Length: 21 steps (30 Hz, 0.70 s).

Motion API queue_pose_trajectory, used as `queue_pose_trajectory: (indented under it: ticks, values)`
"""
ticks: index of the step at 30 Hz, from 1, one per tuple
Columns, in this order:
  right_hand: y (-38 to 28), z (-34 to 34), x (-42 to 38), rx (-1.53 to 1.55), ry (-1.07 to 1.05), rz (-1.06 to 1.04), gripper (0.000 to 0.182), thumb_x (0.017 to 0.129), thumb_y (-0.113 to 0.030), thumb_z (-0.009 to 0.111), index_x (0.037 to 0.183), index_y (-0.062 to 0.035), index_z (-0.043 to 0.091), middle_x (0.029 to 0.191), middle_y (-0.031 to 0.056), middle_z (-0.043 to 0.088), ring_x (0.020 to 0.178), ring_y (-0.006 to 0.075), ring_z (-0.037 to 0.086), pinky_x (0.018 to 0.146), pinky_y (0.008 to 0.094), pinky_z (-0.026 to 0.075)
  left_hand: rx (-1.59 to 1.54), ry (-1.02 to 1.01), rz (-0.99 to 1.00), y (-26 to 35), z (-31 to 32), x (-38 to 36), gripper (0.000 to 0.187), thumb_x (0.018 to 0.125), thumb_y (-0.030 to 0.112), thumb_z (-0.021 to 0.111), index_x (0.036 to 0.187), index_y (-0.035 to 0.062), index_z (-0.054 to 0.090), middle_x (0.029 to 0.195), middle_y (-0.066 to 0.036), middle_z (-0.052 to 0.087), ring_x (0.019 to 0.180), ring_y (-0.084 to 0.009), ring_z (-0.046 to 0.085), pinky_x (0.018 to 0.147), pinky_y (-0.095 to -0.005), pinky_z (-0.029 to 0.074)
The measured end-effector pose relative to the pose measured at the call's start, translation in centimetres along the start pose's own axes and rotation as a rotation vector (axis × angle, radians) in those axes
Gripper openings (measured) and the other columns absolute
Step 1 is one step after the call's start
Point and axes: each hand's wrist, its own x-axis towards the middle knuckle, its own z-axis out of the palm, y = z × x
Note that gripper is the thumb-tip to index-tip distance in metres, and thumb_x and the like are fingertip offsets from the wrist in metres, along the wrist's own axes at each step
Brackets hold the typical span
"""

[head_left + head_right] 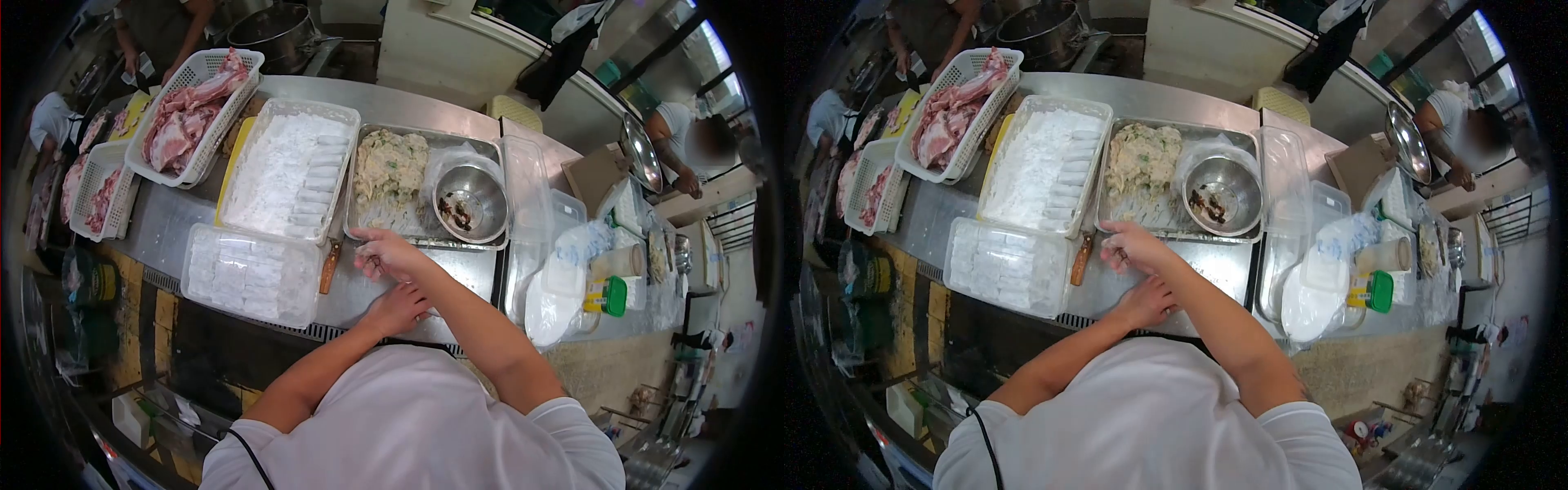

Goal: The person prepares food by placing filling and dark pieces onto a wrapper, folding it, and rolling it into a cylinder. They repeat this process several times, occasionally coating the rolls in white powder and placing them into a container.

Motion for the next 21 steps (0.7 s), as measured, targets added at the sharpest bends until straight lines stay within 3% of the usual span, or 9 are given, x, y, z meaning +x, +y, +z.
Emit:
queue_pose_trajectory:
  ticks: [4, 7, 10, 13, 16, 17, 21]
  values:
    - [1.2, -1.9, -5.1, 0.218, -0.11, -0.086, 0.074, 0.1, -0.006, 0.061, 0.171, -0.008, 0.039, 0.112, 0.0137, 0.074, 0.087, 0.0207, 0.075, 0.077, 0.0346, 0.064, 0.017, 0.147, 0.055, -0.1, 0.8, -0.3, 0.043, 0.089, 0.022, 0.08, 0.13, 0.0167, 0.072, 0.138, -0.01, 0.065, 0.128, -0.0354, 0.06, 0.112, -0.0528, 0.048]
    - [2.3, -4.6, -9.8, 0.067, 0.006, -0.12, 0.077, 0.097, -0.003, 0.062, 0.171, -0.0112, 0.041, 0.119, 0.0159, 0.073, 0.1, 0.0226, 0.075, 0.088, 0.0377, 0.064, 0.012, 0.197, 0.087, -0.3, 1.0, 0.2, 0.043, 0.089, 0.025, 0.081, 0.131, 0.0181, 0.073, 0.133, -0.009, 0.067, 0.122, -0.0356, 0.063, 0.11, -0.0527, 0.049]
    - [4.1, -7.7, -14.4, -0.876, 0.238, -0.283, 0.083, 0.092, -0.001, 0.065, 0.171, -0.0174, 0.043, 0.134, 0.0204, 0.069, 0.117, 0.0308, 0.071, 0.099, 0.0433, 0.06, 0.0, 0.124, 0.039, -0.2, 1.1, -0.2, 0.042, 0.091, 0.029, 0.081, 0.132, 0.0187, 0.074, 0.129, -0.004, 0.07, 0.117, -0.0299, 0.065, 0.103, -0.0469, 0.05]
    - [6.7, -8.9, -17.6, -1.652, 0.439, -0.303, 0.078, 0.1, -0.01, 0.064, 0.172, -0.028, 0.041, 0.16, 0.0217, 0.052, 0.14, 0.0391, 0.058, 0.115, 0.0516, 0.049, -0.001, 0.13, 0.043, 0.2, 0.4, 0.1, 0.04, 0.092, 0.028, 0.081, 0.13, 0.0174, 0.075, 0.128, 0.0, 0.072, 0.114, -0.0254, 0.066, 0.098, -0.0432, 0.05]
    - [8.4, -8.8, -19.1, -2.005, 0.35, -0.19, 0.079, 0.103, -0.018, 0.063, 0.174, -0.033, 0.034, 0.177, 0.0225, 0.029, 0.156, 0.0476, 0.039, 0.124, 0.0591, 0.038, -0.01, 0.139, 0.042, 0.3, 0.4, 0.2, 0.04, 0.091, 0.028, 0.082, 0.128, 0.017, 0.076, 0.124, 0.0, 0.074, 0.113, -0.0258, 0.066, 0.097, -0.0433, 0.051]
    - [9.8, -9.5, -18.7, -2.124, 0.353, -0.17, 0.077, 0.105, -0.027, 0.061, 0.175, -0.0358, 0.03, 0.18, 0.0198, 0.024, 0.161, 0.0483, 0.032, 0.126, 0.0634, 0.034, -0.009, 0.144, 0.044, 0.3, 0.4, 0.2, 0.04, 0.09, 0.028, 0.082, 0.128, 0.0169, 0.076, 0.123, 0.0, 0.074, 0.112, -0.026, 0.066, 0.097, -0.0433, 0.051]
    - [12.0, -9.6, -17.9, -2.262, 0.317, -0.257, 0.074, 0.107, -0.029, 0.058, 0.176, -0.0344, 0.029, 0.183, 0.013, 0.021, 0.163, 0.0456, 0.028, 0.128, 0.0654, 0.03, -0.015, 0.146, 0.04, 0.4, 0.5, 0.3, 0.04, 0.09, 0.026, 0.083, 0.128, 0.0168, 0.076, 0.122, -0.001, 0.075, 0.111, -0.0264, 0.066, 0.097, -0.0434, 0.051]
